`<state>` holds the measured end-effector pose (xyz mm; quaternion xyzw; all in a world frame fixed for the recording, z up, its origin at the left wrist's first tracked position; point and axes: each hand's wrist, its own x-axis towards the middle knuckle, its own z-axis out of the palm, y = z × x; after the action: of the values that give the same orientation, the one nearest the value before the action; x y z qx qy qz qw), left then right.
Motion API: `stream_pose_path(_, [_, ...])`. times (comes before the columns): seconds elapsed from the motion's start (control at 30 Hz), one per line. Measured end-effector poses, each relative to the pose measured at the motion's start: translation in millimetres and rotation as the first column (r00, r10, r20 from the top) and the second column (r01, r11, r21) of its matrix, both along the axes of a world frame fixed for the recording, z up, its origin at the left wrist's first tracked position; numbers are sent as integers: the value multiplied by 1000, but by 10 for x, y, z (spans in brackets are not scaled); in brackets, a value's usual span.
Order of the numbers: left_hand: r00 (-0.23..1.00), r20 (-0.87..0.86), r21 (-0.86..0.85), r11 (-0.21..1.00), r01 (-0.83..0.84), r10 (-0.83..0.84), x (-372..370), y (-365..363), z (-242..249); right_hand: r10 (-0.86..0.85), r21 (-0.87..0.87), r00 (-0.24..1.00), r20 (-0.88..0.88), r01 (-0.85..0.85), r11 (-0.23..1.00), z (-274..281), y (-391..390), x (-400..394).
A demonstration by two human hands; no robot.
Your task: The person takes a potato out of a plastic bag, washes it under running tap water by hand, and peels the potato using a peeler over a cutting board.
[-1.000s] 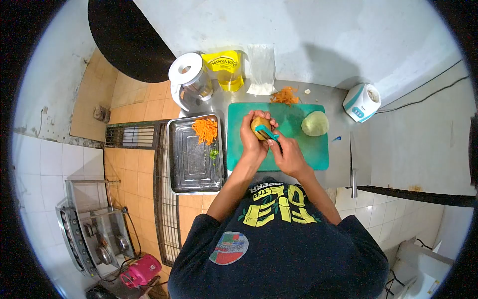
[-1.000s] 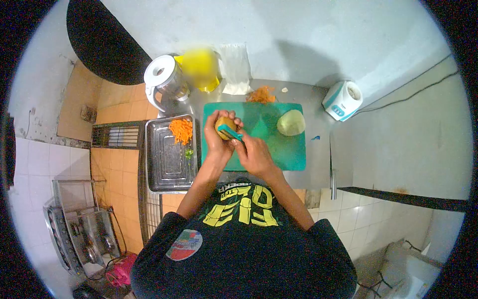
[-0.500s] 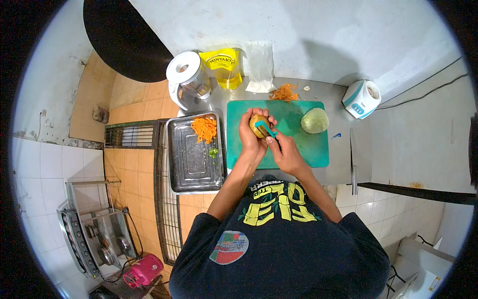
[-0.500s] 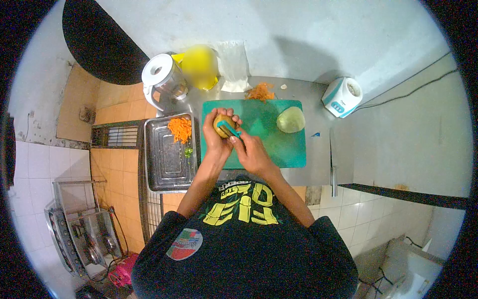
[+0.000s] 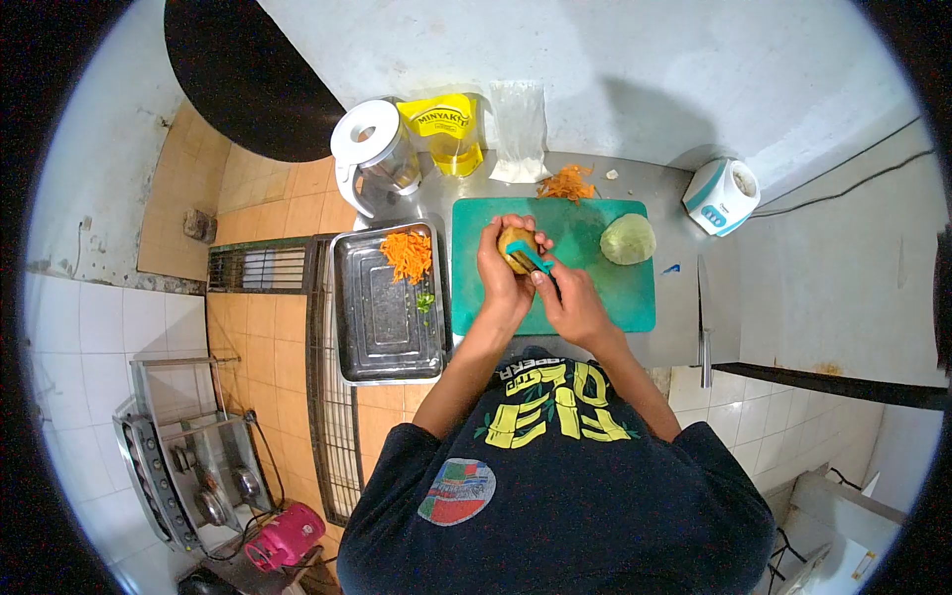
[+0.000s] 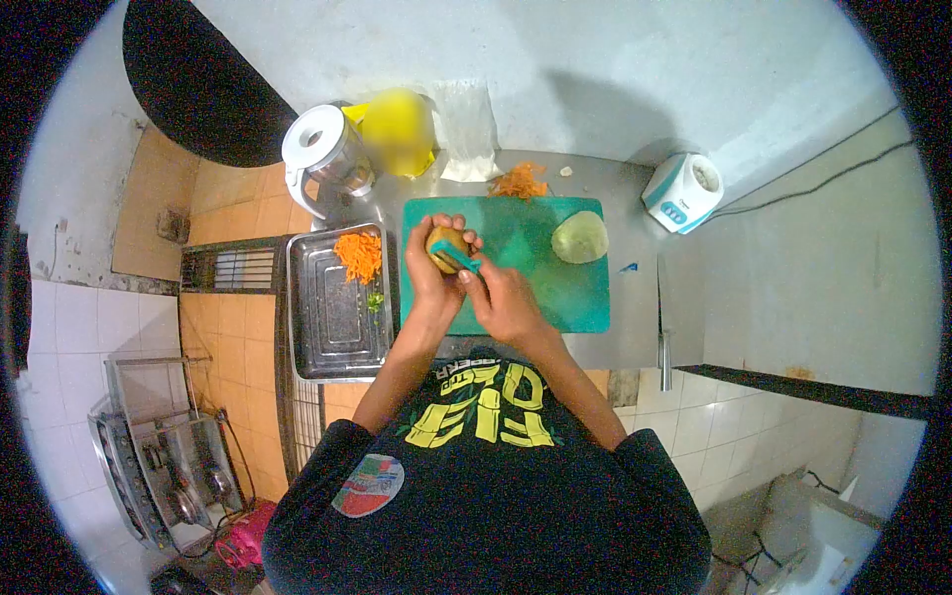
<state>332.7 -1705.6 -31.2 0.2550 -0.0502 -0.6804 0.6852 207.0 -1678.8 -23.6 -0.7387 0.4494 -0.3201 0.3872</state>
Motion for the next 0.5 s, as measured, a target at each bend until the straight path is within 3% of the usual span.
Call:
stream_pose_path(0.13, [999,48,-29,999,26,-25,-14,14,19,-28,-90,997,-71,21,996,-39,-2,-35])
stream_pose_path(0.33, [997,67,-82,996,37,-32,-35,16,36,-63,-134,998,3,62,989,-20,34,4])
stream_pose_path(0.5, [998,63,-102,995,5,1,-53,18,24,-85,-61,995,42,88,994,-41,52,27])
